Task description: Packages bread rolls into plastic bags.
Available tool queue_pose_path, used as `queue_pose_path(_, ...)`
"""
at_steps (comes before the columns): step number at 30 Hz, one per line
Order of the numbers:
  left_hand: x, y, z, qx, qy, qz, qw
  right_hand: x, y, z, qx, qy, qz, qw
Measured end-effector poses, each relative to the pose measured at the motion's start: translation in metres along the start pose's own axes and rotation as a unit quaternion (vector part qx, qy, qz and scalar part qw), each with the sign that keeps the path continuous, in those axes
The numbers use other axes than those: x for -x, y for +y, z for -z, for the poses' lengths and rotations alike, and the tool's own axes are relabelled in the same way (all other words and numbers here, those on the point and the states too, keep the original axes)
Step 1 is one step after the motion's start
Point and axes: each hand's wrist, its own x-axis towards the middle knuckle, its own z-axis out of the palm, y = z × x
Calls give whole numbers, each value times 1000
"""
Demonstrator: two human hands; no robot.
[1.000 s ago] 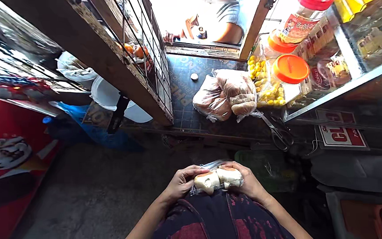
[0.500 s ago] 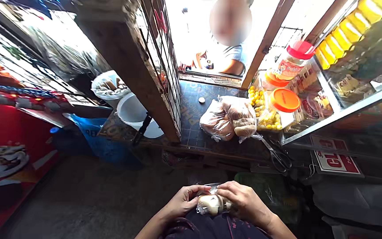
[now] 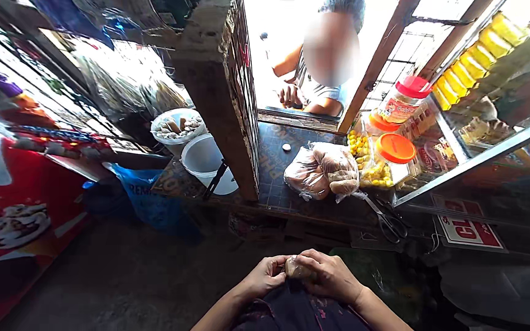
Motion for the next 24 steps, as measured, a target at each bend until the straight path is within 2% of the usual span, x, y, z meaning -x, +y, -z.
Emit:
queue_pose_path(3,-1,15,-3,19,37,15,999,-11,-7,14,5,3,1,1000)
queue_pose_path(6,-3,35,-3,32,21,-23,999,-20,-24,37,22,21,22,999)
queue_pose_path(9,-6,51,-3,4,11,-45,999,-25,-20,42,25,48,38,998)
queue_pose_path(14,-5,56,1,17,-16,-45,999,-25,-23,59,36,106,56,992)
queue_pose_path(18,-8,62,2,20,-13,-52,998,-29,-22,63,59,120,63,989)
queue_pose_path(24,-12,69,-1,58,-53,-88,993,-31,-34,75,72,121,88,986)
